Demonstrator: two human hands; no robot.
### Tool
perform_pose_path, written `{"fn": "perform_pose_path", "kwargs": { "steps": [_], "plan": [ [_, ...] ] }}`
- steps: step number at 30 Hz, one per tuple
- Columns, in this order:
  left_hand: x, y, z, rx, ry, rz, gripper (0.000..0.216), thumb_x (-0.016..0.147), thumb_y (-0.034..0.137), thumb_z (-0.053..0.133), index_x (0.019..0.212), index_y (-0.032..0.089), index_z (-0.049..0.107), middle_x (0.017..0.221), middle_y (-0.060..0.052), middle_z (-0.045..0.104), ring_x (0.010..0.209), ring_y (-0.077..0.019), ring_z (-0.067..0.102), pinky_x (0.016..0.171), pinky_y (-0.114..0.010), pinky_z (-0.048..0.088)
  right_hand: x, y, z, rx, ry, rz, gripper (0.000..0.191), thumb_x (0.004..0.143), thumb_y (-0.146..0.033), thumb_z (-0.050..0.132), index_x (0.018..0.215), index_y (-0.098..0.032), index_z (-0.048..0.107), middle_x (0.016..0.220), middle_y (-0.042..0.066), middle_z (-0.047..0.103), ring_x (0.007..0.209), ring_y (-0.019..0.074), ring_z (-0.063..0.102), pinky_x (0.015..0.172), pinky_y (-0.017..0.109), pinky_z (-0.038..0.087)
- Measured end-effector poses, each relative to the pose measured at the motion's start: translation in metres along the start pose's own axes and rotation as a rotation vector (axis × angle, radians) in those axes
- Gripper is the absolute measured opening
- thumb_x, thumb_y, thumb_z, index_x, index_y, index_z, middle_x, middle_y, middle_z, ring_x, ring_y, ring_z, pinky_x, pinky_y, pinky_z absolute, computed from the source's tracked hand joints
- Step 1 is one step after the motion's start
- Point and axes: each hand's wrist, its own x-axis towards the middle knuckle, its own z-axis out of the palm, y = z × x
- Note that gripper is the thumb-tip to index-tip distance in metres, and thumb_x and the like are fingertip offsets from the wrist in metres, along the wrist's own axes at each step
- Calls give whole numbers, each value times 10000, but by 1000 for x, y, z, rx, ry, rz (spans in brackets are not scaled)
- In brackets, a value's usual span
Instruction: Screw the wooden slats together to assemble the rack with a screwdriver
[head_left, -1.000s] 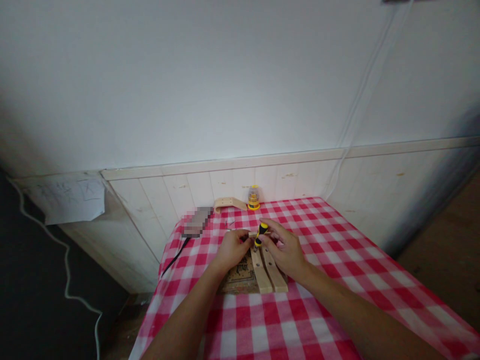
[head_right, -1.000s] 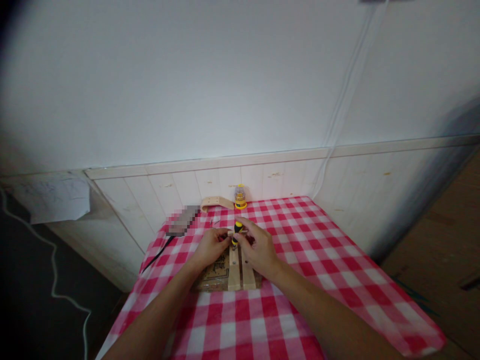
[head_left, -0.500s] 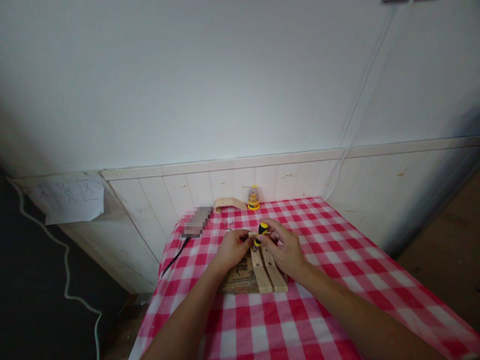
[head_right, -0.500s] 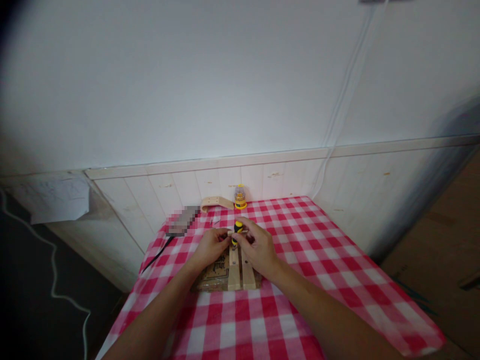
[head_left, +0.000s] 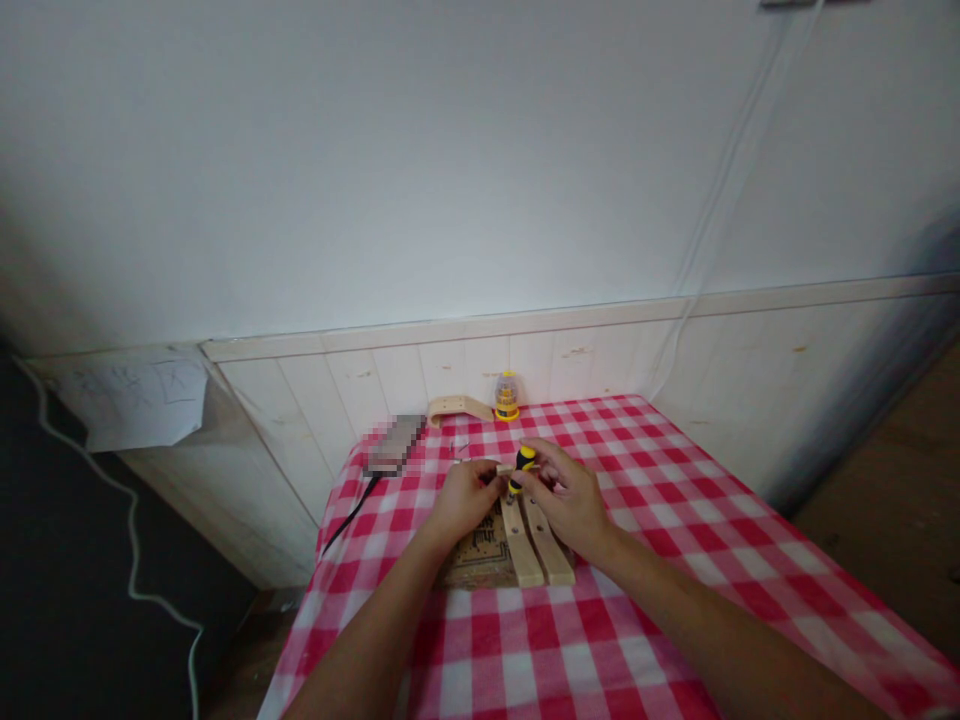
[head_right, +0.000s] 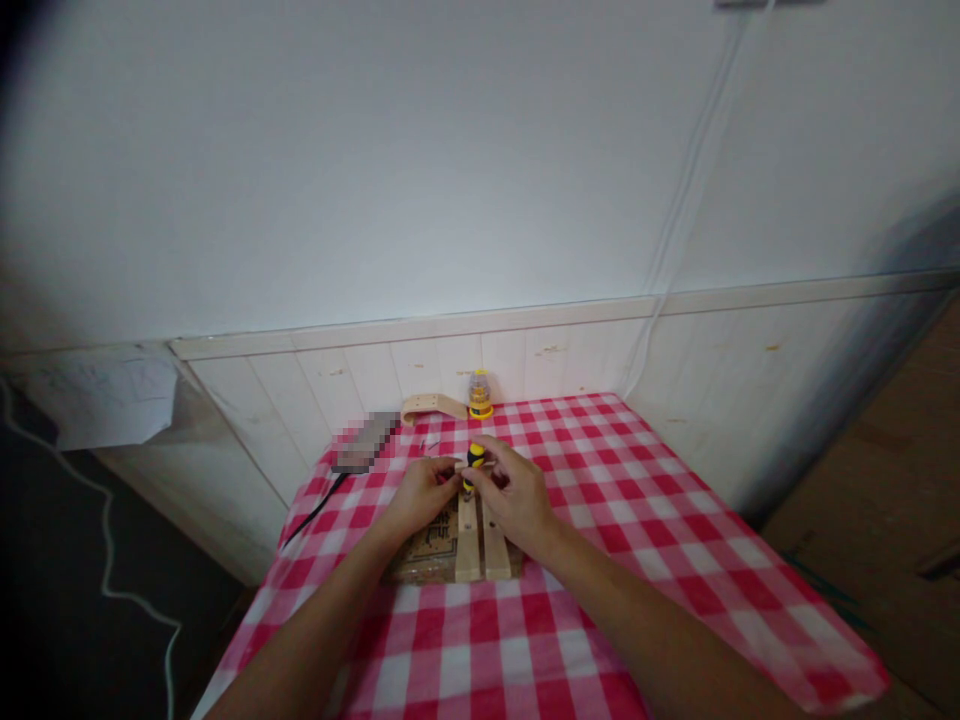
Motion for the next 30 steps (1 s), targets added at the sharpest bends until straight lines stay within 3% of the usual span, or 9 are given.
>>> {"fn": "perform_pose_path", "kwargs": {
  "steps": [4,10,16,30],
  "plan": [
    [1,1,0,20,18,13,274,856,347,548,777,149,721,729,-38,719,657,-161,591,605,-238,399,-2,-1,-1,69,-48,-14,373,915,-300,627,1282,-228,625,938,63,741,749,177,709,654,271,579],
    [1,3,1,31,25,6,311,873,375,528,795,144,721,692,-27,698,629,-150,569,582,-233,374,-5,-4,-4,-5,-104,-57,413,938,-236,554,1350,-215,570,764,22,694,626,157,672,588,256,561],
    [0,2,0,2,9,0,270,851,341,540,749,151,702,735,-39,723,665,-163,597,601,-238,395,-3,-3,-1,30,-46,-48,355,905,-224,605,1260,-222,600,934,51,726,717,160,707,636,255,569],
    [1,1,1,2,9,4,290,859,368,545,756,151,708,774,-49,744,688,-170,619,619,-239,422,-4,1,2,67,-8,21,320,876,-309,669,1184,-240,619,853,37,713,640,165,670,568,263,542]
  ]
}}
